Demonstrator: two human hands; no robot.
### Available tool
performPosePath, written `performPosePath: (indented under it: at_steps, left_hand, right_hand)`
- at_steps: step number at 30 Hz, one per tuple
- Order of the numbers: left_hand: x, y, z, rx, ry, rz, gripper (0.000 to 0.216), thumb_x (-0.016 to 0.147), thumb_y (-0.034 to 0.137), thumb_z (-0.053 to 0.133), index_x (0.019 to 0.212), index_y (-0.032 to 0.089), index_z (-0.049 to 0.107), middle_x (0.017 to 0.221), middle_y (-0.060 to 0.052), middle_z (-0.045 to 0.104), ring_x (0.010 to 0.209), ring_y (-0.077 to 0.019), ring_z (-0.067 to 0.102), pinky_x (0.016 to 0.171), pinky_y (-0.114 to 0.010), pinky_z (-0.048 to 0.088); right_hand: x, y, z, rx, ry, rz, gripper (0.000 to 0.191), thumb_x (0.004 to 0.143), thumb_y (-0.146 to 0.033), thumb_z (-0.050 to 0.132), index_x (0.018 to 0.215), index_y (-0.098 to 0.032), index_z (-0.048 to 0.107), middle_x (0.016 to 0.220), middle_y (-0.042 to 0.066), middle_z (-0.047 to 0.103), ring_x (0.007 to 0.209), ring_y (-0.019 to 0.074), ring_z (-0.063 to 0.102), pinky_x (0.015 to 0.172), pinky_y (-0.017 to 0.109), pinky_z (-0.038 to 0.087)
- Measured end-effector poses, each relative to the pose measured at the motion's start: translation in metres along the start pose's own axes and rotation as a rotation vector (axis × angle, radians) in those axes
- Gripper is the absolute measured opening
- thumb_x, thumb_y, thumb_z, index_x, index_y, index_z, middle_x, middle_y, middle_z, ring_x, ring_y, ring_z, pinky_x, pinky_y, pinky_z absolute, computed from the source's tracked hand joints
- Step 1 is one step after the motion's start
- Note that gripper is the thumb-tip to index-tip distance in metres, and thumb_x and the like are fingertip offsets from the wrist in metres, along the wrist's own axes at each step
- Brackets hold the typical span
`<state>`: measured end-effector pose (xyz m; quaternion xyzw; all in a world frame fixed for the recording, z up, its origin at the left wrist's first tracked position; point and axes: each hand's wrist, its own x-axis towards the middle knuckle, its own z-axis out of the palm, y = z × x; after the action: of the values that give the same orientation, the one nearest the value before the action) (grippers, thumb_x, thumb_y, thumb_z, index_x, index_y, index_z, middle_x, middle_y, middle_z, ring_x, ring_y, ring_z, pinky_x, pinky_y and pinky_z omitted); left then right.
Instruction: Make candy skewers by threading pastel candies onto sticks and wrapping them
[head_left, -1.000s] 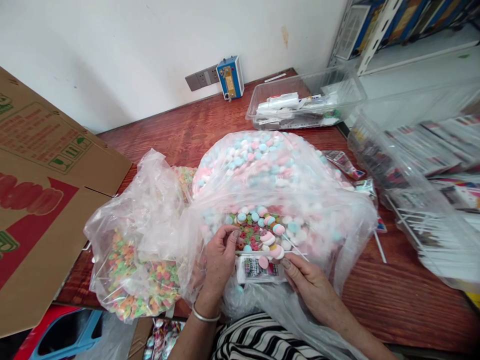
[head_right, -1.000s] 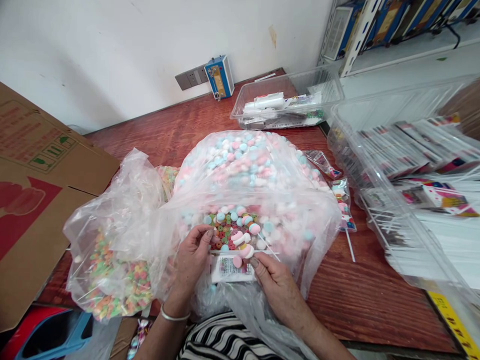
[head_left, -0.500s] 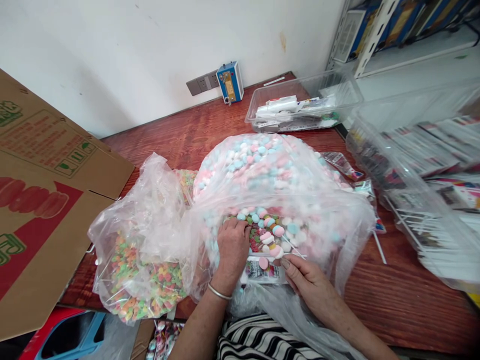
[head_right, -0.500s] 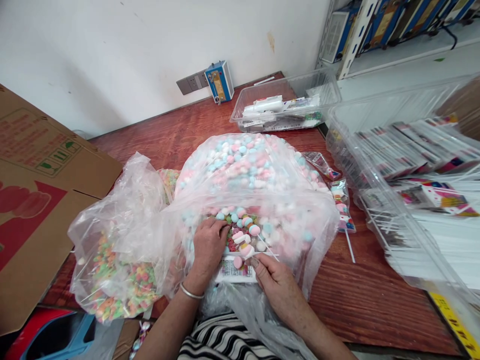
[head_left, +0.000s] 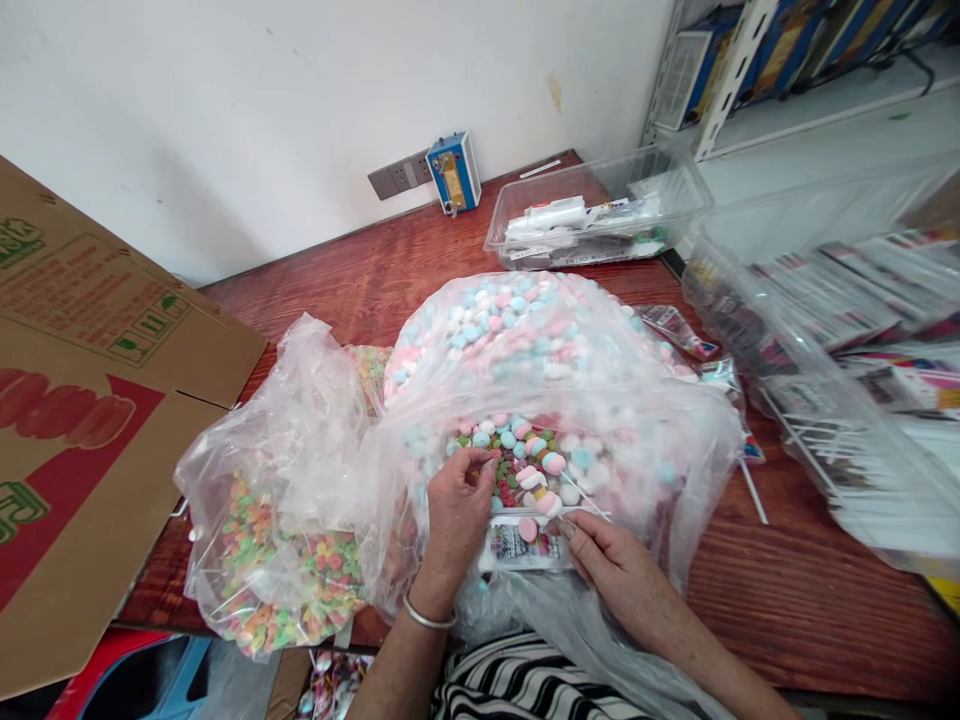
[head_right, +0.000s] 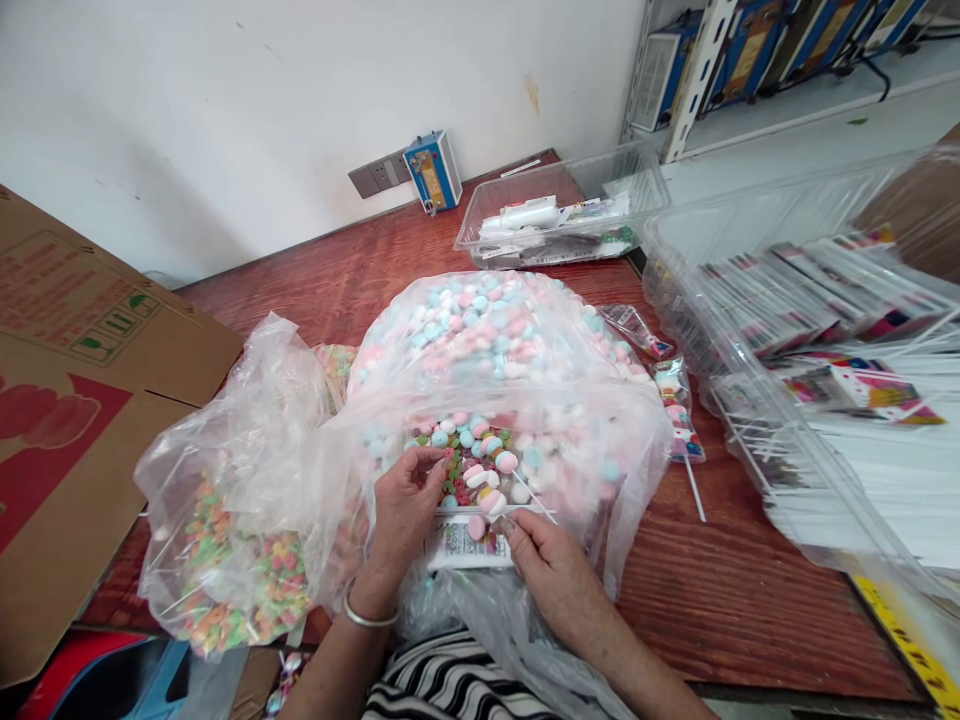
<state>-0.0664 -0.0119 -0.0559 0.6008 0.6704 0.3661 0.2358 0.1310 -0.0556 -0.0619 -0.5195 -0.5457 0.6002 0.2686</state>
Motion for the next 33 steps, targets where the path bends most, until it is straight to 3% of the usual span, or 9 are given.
performPosePath:
  at_steps: [2, 6, 10, 17, 19, 22, 24, 28, 33]
  left_hand:
    - [-0.001, -0.001, -0.006, 0.001, -0.061, 0.006, 0.012, 0.089, 0.023, 0.059, 0.097, 0.022, 0.066, 0.092, -0.002, 0.073, 0.082, -0.0160, 0.067, 0.074, -0.028, 0.050]
    - [0.001, -0.001, -0.021, 0.166, -0.302, 0.135, 0.029, 0.087, 0.009, 0.053, 0.109, 0.022, 0.065, 0.102, -0.004, 0.073, 0.092, -0.0186, 0.066, 0.083, -0.031, 0.050]
    - [0.006, 0.000, -0.025, 0.383, -0.189, 0.162, 0.027, 0.089, 0.008, 0.048, 0.104, 0.021, 0.067, 0.102, -0.007, 0.069, 0.093, -0.0209, 0.064, 0.083, -0.033, 0.050]
    - [0.015, -0.009, 0.000, 0.574, -0.117, 0.155, 0.022, 0.093, 0.019, 0.049, 0.100, 0.024, 0.070, 0.098, -0.008, 0.067, 0.087, -0.0221, 0.063, 0.074, -0.032, 0.047]
    - [0.016, -0.010, 0.003, 0.494, -0.085, 0.126, 0.021, 0.092, 0.019, 0.050, 0.097, 0.023, 0.070, 0.098, -0.008, 0.067, 0.089, -0.0225, 0.062, 0.076, -0.033, 0.047]
    - [0.015, -0.008, 0.000, 0.081, -0.053, -0.037, 0.014, 0.087, 0.019, 0.056, 0.091, 0.022, 0.069, 0.098, -0.007, 0.069, 0.092, -0.0214, 0.062, 0.085, -0.034, 0.047]
    - [0.014, -0.005, -0.003, -0.163, -0.070, -0.158, 0.010, 0.084, 0.023, 0.060, 0.089, 0.021, 0.068, 0.091, -0.006, 0.071, 0.087, -0.0204, 0.065, 0.081, -0.034, 0.049]
    - [0.010, 0.004, -0.004, -0.363, -0.168, -0.272, 0.014, 0.080, 0.030, 0.065, 0.085, 0.018, 0.066, 0.078, -0.005, 0.072, 0.070, -0.0185, 0.067, 0.064, -0.029, 0.053]
    - [0.007, 0.013, -0.004, -0.512, -0.197, -0.324, 0.015, 0.073, 0.030, 0.072, 0.081, 0.018, 0.067, 0.077, -0.003, 0.072, 0.072, -0.0161, 0.066, 0.066, -0.026, 0.052]
  right_hand:
    - [-0.001, 0.000, 0.000, -0.001, 0.007, 0.004, 0.035, 0.093, -0.047, 0.038, 0.074, -0.021, 0.053, 0.061, -0.004, 0.041, 0.058, 0.0156, 0.039, 0.055, 0.027, 0.030]
    - [-0.001, 0.002, -0.001, 0.001, 0.013, 0.009, 0.036, 0.093, -0.047, 0.038, 0.073, -0.021, 0.053, 0.060, -0.005, 0.040, 0.057, 0.0154, 0.039, 0.055, 0.027, 0.030]
    - [0.000, 0.003, -0.001, 0.010, 0.003, 0.002, 0.035, 0.094, -0.046, 0.039, 0.076, -0.021, 0.056, 0.060, -0.005, 0.040, 0.057, 0.0153, 0.038, 0.054, 0.027, 0.030]
    - [0.000, 0.002, -0.001, 0.009, -0.006, -0.001, 0.032, 0.093, -0.043, 0.039, 0.078, -0.021, 0.056, 0.059, -0.005, 0.040, 0.056, 0.0151, 0.038, 0.053, 0.026, 0.029]
    - [0.001, 0.001, -0.002, 0.002, -0.003, -0.002, 0.031, 0.093, -0.043, 0.040, 0.079, -0.021, 0.057, 0.059, -0.005, 0.041, 0.056, 0.0151, 0.038, 0.053, 0.026, 0.029]
    - [0.001, -0.001, -0.001, -0.026, -0.007, 0.004, 0.032, 0.093, -0.042, 0.038, 0.075, -0.021, 0.055, 0.058, -0.005, 0.042, 0.056, 0.0154, 0.040, 0.054, 0.027, 0.031]
    - [0.000, -0.003, -0.001, -0.041, -0.020, 0.008, 0.033, 0.093, -0.042, 0.038, 0.073, -0.021, 0.054, 0.057, -0.004, 0.043, 0.056, 0.0157, 0.042, 0.056, 0.027, 0.032]
    - [0.000, -0.007, 0.000, -0.075, -0.025, -0.001, 0.033, 0.093, -0.041, 0.038, 0.071, -0.021, 0.054, 0.057, -0.004, 0.044, 0.057, 0.0164, 0.043, 0.057, 0.028, 0.033]
    - [0.002, -0.007, 0.001, -0.130, -0.018, -0.020, 0.034, 0.093, -0.038, 0.038, 0.069, -0.021, 0.054, 0.062, -0.001, 0.052, 0.062, 0.0179, 0.048, 0.060, 0.029, 0.036]
